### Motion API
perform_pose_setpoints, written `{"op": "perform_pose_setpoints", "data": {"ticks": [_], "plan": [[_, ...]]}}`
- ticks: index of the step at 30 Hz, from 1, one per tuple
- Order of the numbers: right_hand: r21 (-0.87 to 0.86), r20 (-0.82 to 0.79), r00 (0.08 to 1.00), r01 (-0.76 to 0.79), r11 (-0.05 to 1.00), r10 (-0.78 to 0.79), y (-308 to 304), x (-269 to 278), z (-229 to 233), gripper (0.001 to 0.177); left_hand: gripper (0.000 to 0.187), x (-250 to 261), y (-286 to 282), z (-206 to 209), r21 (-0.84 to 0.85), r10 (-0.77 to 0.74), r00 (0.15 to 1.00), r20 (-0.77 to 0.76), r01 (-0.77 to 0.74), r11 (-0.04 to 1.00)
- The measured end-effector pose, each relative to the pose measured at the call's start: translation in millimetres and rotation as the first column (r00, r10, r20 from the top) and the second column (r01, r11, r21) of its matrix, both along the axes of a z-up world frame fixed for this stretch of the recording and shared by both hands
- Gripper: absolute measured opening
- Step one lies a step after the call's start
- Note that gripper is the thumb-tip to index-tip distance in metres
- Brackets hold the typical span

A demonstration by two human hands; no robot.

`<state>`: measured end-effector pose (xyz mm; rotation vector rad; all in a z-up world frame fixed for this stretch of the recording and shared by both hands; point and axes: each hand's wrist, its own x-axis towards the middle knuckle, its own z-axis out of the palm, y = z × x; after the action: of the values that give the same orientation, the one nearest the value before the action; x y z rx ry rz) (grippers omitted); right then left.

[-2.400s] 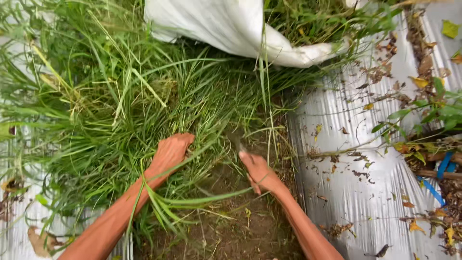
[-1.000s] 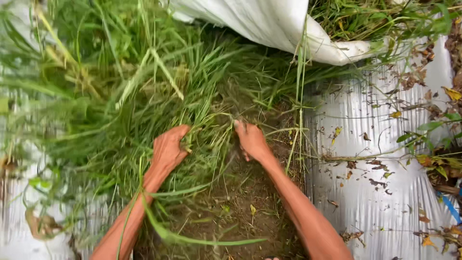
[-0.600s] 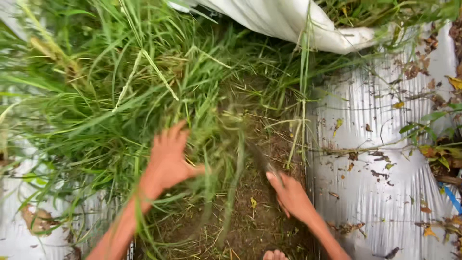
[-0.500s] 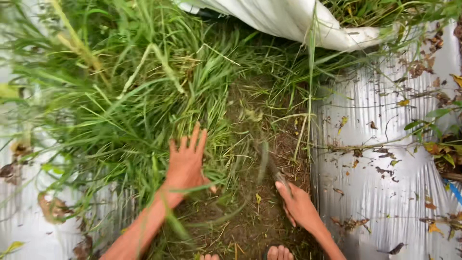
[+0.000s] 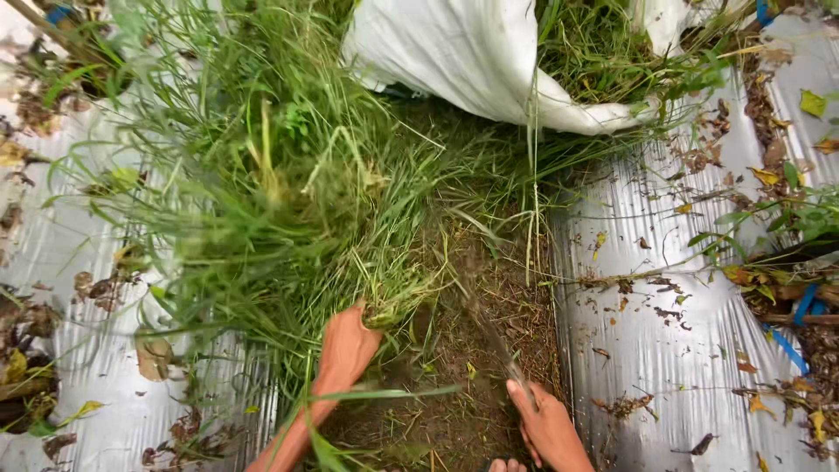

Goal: The person uses a sickle to cut grass growing between plastic-covered raised beds in a garden. They gather the cut grass by hand and place it into a white sack positioned nearby.

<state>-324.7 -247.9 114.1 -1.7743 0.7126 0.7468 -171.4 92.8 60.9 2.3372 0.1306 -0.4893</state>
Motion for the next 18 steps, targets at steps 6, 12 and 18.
{"op": "perform_pose_setpoints", "data": {"ticks": [6,12,18], "plan": [[-0.073,-0.188,0.975,0.109,0.991,-0.121,-15,-13,-47,0.054,0.077,108,-21,130,0.650,-0.538,0.653,0.532,0.092,0.755],[-0.057,-0.213,0.971,0.101,0.993,-0.111,3,15,-23,0.054,0.134,266,22,50,0.671,-0.431,0.876,0.216,0.188,0.717],[0.011,-0.204,0.979,0.013,1.000,-0.011,32,34,-4,0.044,0.077,237,20,-20,0.407,-0.141,0.981,-0.134,0.184,0.895]]}}
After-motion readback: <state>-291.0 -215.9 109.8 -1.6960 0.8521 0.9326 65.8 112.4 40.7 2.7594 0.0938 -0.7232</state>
